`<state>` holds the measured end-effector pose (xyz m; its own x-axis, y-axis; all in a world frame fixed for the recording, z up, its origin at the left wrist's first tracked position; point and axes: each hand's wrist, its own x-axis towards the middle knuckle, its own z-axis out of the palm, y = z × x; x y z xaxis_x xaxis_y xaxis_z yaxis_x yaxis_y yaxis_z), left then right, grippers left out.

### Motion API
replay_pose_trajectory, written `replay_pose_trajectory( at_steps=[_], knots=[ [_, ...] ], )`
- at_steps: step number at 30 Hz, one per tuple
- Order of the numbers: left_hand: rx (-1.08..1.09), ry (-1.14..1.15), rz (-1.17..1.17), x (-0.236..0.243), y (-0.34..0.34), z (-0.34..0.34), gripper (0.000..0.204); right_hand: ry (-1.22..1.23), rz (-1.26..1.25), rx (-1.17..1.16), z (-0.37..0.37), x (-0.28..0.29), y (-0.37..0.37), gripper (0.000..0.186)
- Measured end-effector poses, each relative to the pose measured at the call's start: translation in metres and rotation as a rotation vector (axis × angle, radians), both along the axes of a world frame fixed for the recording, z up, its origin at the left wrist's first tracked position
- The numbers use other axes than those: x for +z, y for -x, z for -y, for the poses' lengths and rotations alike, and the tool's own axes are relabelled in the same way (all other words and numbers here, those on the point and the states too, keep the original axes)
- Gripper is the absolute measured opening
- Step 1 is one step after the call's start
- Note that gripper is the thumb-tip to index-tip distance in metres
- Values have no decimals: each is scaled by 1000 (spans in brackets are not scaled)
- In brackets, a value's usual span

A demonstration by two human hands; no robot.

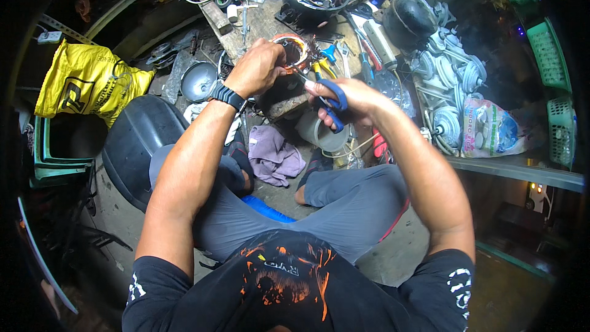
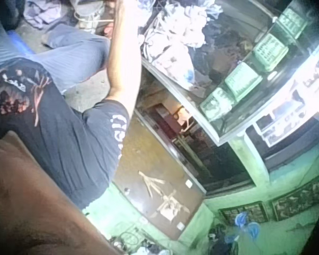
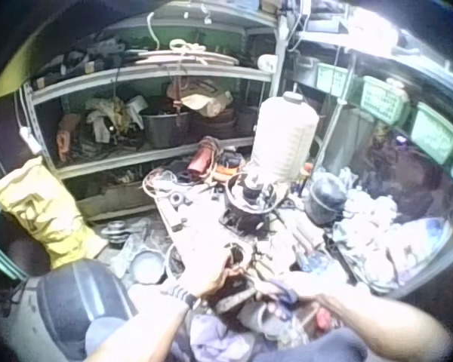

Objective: The person uses scissors to strip the insulation from multiple wires on an electrical coil while sitting at a cluttered workbench.

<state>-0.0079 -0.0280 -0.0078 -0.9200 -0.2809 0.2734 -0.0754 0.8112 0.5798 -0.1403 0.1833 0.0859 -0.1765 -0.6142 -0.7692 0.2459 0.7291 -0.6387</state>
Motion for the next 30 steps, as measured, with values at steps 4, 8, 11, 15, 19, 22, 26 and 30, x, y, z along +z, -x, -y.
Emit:
replay_pose_trajectory(
  at_steps=[4, 8, 11, 15, 19, 22, 26, 30],
  knots=[
    [-15, 15, -82, -4, 1, 0, 26, -138, 54, 146, 24, 22, 28, 55],
    [46, 64, -181, -8, -4, -4, 30, -245, 187, 247, 49, 26, 50, 53],
    [69, 56, -158, -7, -8, -6, 31, -281, 190, 232, 54, 14, 50, 54],
    [74, 43, -139, -3, -6, -5, 29, 9, -114, 90, 4, -23, 7, 46],
    [53, 4, -137, -2, -2, -6, 27, 254, -478, 48, -32, -92, -26, 48],
    [56, -1, -84, -4, -7, -4, 23, 424, -584, -74, -23, -148, -48, 48],
    [-8, 93, -80, -5, -6, 2, 16, 502, -413, -206, -5, -139, -55, 41],
    [47, 55, -129, -9, 0, 0, 13, 565, -324, -297, 6, -142, -60, 36]
  ],
)
